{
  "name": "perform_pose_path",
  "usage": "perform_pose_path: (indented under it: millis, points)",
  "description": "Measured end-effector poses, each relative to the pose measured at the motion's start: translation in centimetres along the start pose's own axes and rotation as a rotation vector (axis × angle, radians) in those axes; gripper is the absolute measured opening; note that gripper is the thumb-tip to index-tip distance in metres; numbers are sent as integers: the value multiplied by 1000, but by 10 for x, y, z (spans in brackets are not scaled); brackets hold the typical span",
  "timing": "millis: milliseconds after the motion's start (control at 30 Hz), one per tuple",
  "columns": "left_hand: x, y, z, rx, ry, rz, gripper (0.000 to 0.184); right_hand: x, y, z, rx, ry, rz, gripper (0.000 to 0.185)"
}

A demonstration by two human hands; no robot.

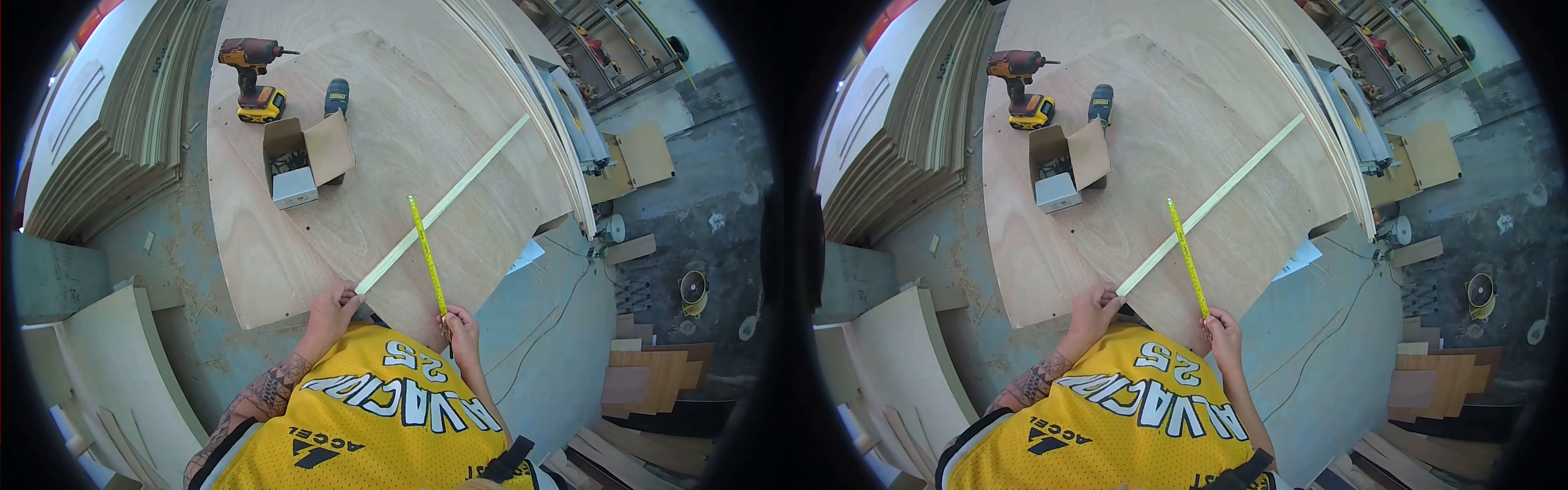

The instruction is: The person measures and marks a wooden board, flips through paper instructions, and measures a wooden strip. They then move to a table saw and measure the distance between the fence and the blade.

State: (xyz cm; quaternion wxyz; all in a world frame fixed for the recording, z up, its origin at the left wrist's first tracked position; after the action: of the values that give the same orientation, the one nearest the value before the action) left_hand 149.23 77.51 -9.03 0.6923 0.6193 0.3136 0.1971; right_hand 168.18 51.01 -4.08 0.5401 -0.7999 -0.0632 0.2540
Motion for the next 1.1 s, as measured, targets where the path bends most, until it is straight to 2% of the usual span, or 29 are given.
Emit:
perform_pose_path:
  millis: [267,367,467,533,667,733,833,967,1033,1100]
  points:
    - [-3,0,-1,-21,-13,8,25,-8,-7,-5,23,47,-3,26]
    - [4,1,0,-2,8,4,24,-6,-4,-2,171,158,-2,30]
    - [4,-5,2,-60,0,-18,23,0,-10,-8,137,187,-106,35]
    - [3,-3,1,-69,0,-43,22,6,-10,-12,-160,224,-167,37]
    - [3,-4,2,-84,12,-34,22,13,0,-11,-377,321,-206,39]
    - [4,-6,2,-104,9,-50,22,11,1,-8,-883,409,-533,41]
    - [5,-11,3,-93,16,-47,21,2,-18,6,-1040,276,-489,50]
    - [4,-5,2,-105,9,-66,20,17,-42,23,-1127,240,-481,61]
    - [4,-2,2,-139,6,-67,19,32,-54,30,-1432,244,-550,74]
    - [3,-1,1,-157,11,-77,19,48,-69,43,-1404,288,-624,79]
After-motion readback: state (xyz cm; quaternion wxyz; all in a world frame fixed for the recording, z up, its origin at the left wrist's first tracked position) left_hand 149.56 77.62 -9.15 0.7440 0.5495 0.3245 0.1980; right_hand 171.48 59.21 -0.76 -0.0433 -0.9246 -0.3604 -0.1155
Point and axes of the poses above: each hand's wrist, its own x-axis towards the middle knuckle, its own z-axis out of the palm, y = z × x, the point moved 1 cm from there along x, towards the middle knuckle, and after that the axes turned 6 degrees about -x, right-handed, at the moved point
